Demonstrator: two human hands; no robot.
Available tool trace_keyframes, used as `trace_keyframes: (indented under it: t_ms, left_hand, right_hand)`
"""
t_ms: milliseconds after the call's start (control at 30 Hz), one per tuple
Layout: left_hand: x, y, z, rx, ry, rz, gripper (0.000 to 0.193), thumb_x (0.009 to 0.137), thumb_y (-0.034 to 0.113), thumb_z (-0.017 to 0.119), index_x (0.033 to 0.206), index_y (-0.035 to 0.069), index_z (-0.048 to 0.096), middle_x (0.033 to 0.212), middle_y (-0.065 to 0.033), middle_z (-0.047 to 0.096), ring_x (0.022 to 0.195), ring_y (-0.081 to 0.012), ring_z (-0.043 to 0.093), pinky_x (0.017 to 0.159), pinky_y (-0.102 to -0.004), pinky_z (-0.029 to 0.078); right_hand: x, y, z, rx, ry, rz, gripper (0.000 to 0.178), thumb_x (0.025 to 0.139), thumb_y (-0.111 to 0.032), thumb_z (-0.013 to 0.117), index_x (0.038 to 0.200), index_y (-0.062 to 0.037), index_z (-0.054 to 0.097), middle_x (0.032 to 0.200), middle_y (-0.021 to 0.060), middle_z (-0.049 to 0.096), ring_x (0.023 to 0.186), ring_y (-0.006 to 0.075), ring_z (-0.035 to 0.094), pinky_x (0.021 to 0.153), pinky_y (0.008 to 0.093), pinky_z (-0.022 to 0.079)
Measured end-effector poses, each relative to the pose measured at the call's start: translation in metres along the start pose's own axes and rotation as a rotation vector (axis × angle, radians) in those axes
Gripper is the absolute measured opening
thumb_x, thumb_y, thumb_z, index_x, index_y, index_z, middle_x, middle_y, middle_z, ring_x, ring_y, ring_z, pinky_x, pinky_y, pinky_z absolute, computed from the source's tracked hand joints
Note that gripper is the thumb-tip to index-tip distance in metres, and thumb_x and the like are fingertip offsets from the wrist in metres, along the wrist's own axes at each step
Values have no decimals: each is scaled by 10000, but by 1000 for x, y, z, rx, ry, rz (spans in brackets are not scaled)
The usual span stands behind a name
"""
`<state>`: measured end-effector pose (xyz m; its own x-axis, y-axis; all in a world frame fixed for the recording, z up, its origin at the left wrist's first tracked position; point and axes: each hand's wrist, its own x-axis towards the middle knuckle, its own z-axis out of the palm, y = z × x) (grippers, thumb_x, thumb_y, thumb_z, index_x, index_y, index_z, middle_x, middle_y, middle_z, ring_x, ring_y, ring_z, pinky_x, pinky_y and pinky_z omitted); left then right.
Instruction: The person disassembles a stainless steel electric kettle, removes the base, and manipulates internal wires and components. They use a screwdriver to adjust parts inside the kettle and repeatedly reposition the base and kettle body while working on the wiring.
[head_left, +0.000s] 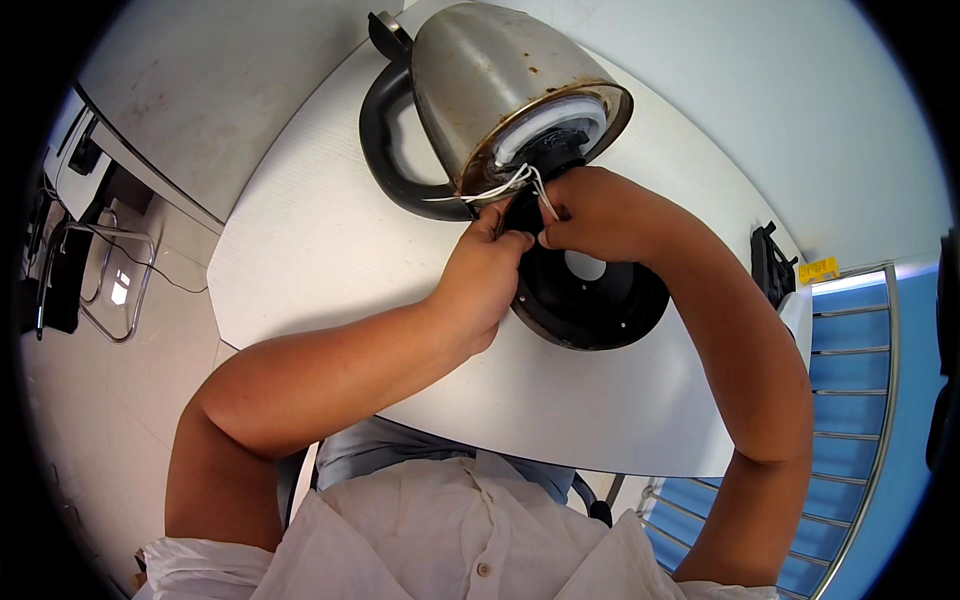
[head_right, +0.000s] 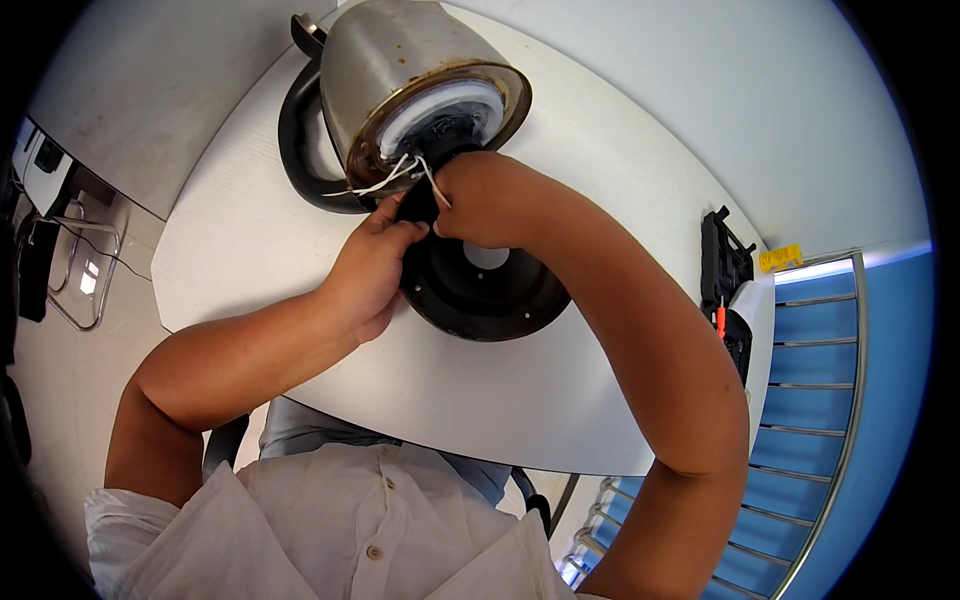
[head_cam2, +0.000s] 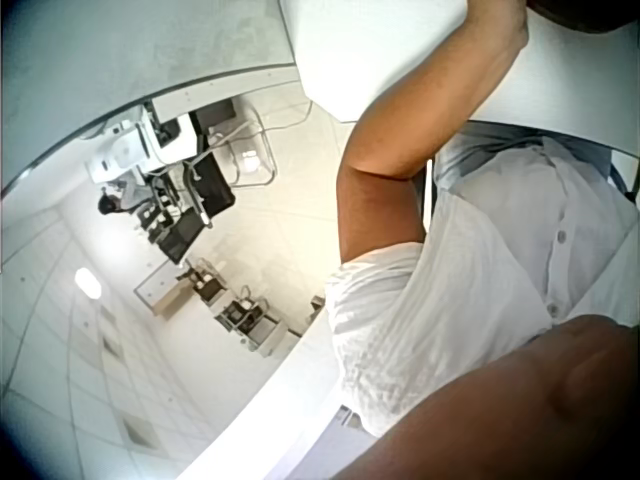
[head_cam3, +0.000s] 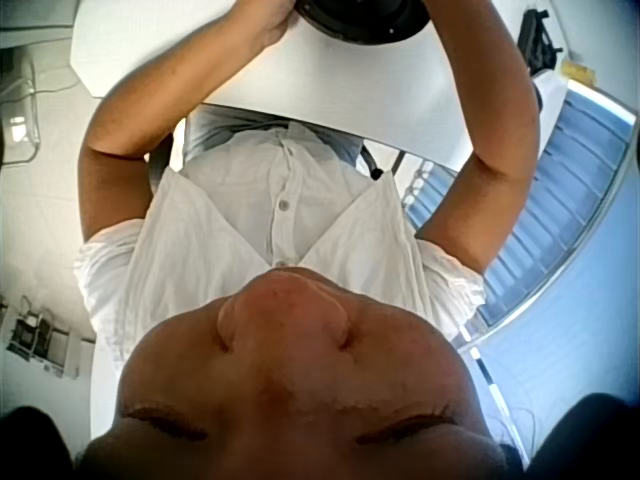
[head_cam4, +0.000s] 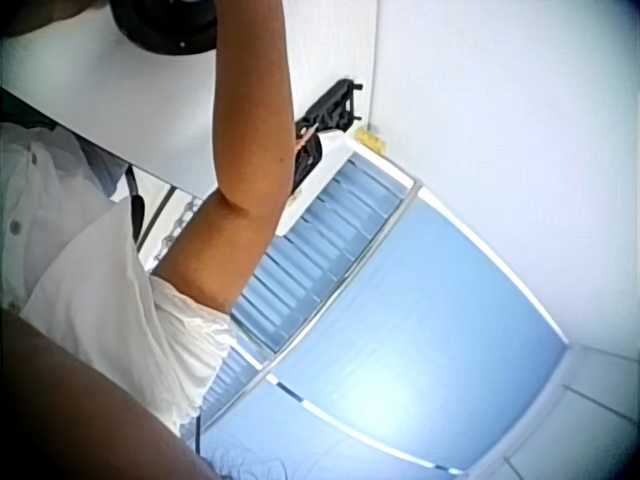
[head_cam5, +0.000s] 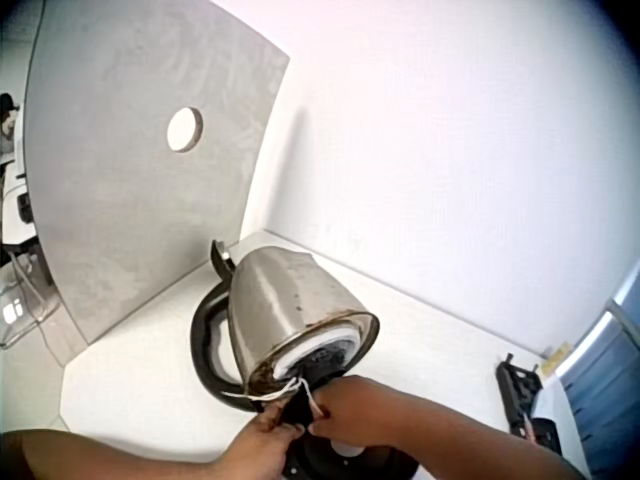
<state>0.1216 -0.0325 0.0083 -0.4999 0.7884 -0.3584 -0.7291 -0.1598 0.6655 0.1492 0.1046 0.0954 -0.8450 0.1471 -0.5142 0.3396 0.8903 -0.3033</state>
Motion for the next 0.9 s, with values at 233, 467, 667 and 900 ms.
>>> trace_keyframes:
  t_ms: [233, 467, 667, 900]
  left_hand:
    - [1, -1, 0, 5, -5, 5, 448, 880, 45, 429, 1327, 52, 415, 1174, -91, 533, 1066, -158, 494, 928, -283, 394]
    - [2, 1, -2, -52, -49, -7, 472, 911, 92, 450, 1376, 107, 369, 1185, -61, 535, 1066, -149, 510, 916, -286, 416]
    - [-2, 8, 4, -24, -57, -96, 448, 968, 247, 468, 1398, 192, 354, 1201, -14, 542, 1062, -100, 540, 853, -287, 474]
    - [3, 7, -2, -147, -9, -140, 346, 989, 370, 428, 1175, 90, 509, 1134, -44, 599, 1002, -151, 612, 878, -323, 516]
  right_hand:
    - [-1, 1, 3, -54, 42, 7, 192, 762, -154, 651, 693, -22, 530, 658, 103, 556, 643, 199, 526, 608, 352, 414]
    - [-43, -1, 17, -62, 608, 22, 208, 809, -216, 654, 938, -57, 619, 863, 110, 634, 802, 261, 621, 695, 365, 483]
    - [-74, 63, 50, 353, 1086, 46, 192, 857, -146, 609, 1023, -51, 626, 857, 28, 553, 745, 117, 512, 677, 254, 442]
    - [-66, 96, 84, 549, 1050, -180, 521, 801, 134, 376, 1240, -75, 564, 1084, 85, 555, 810, 139, 537, 784, 259, 458]
